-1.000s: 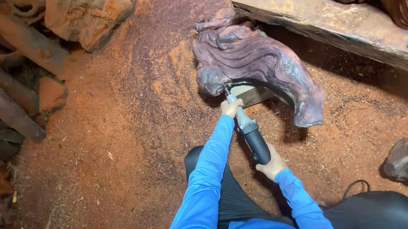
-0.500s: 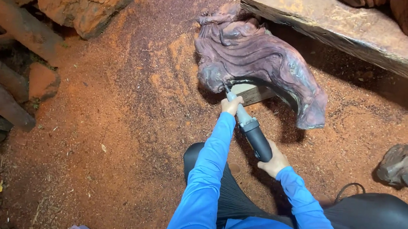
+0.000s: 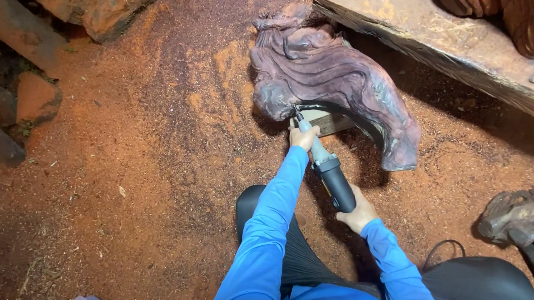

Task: Carving and refining a wooden statue using a power rotary tool in a workshop

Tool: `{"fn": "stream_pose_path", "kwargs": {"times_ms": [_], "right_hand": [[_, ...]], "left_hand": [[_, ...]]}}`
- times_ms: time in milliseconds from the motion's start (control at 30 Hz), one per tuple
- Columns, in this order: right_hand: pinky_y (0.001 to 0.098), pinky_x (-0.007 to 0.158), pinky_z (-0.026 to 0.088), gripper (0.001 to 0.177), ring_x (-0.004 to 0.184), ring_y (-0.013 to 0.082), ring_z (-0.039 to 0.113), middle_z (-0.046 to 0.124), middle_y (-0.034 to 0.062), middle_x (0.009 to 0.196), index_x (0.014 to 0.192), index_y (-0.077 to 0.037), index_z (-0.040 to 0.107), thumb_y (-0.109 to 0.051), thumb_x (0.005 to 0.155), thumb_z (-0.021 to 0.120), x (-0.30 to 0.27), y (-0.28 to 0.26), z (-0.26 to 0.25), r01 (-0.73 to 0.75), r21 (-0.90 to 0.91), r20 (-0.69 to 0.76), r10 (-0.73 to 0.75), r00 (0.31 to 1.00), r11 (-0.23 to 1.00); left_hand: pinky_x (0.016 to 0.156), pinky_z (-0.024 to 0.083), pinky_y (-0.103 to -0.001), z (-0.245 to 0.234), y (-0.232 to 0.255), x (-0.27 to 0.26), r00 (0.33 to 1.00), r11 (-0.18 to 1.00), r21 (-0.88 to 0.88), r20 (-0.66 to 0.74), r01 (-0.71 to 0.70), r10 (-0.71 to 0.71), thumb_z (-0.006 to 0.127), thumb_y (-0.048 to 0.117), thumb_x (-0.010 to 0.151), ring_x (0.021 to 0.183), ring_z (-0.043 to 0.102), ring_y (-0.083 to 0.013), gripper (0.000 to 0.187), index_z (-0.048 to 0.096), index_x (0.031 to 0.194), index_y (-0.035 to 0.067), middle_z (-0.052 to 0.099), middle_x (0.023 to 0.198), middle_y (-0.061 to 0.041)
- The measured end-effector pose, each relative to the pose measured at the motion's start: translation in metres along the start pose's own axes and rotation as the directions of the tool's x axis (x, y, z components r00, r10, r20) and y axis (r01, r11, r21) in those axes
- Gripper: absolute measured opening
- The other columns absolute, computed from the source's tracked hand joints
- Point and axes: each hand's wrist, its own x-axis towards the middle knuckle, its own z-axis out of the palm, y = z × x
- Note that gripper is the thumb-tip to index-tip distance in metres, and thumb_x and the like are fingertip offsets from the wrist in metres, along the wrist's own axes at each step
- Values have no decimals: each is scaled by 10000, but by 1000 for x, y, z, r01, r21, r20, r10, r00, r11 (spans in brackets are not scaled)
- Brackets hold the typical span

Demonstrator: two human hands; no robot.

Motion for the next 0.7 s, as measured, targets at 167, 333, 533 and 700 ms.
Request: {"fn": "stream_pose_path", "kwargs": {"times_ms": [167,333,533,700], "right_hand": [[403,1032,550,1013,1210,332,673,688,157,1263,1510,-484,405,-366,632,897,-8,-8,-9,6,0,-3,-6,1000,1000],[398,1069,526,1026,1249,341,660,671,164,1313,1521,-490,363,-369,646,885,-3,-8,-14,24,-44,10,-24,1000,999],[407,1038,546,1019,1218,340,676,687,154,1276,1525,-486,374,-348,657,889,-22,-30,-31,41,-87,14,-40,999,995],[412,1048,533,1009,1229,344,667,680,166,1286,1519,-455,405,-341,644,895,-7,-18,-22,36,-30,-1,-36,999,999]], "left_hand": [[1192,382,-503,-1,18,-27,1000,999,-41,-15,1,-2,787,292,636,1466,398,-393,1268,81,1612,-104,404,1555,-281],[1183,403,-487,0,10,-5,999,996,-86,-29,24,-26,805,298,637,1462,421,-354,1193,219,1613,-61,411,1571,-243],[991,527,-530,-2,-2,3,996,982,-185,-73,34,-49,822,289,633,1327,530,-393,974,451,1453,-85,504,1436,-284],[1186,346,-515,-4,22,-11,1000,996,-82,-17,24,-25,799,300,652,1487,325,-394,1116,266,1566,-55,238,1613,-294]]}}
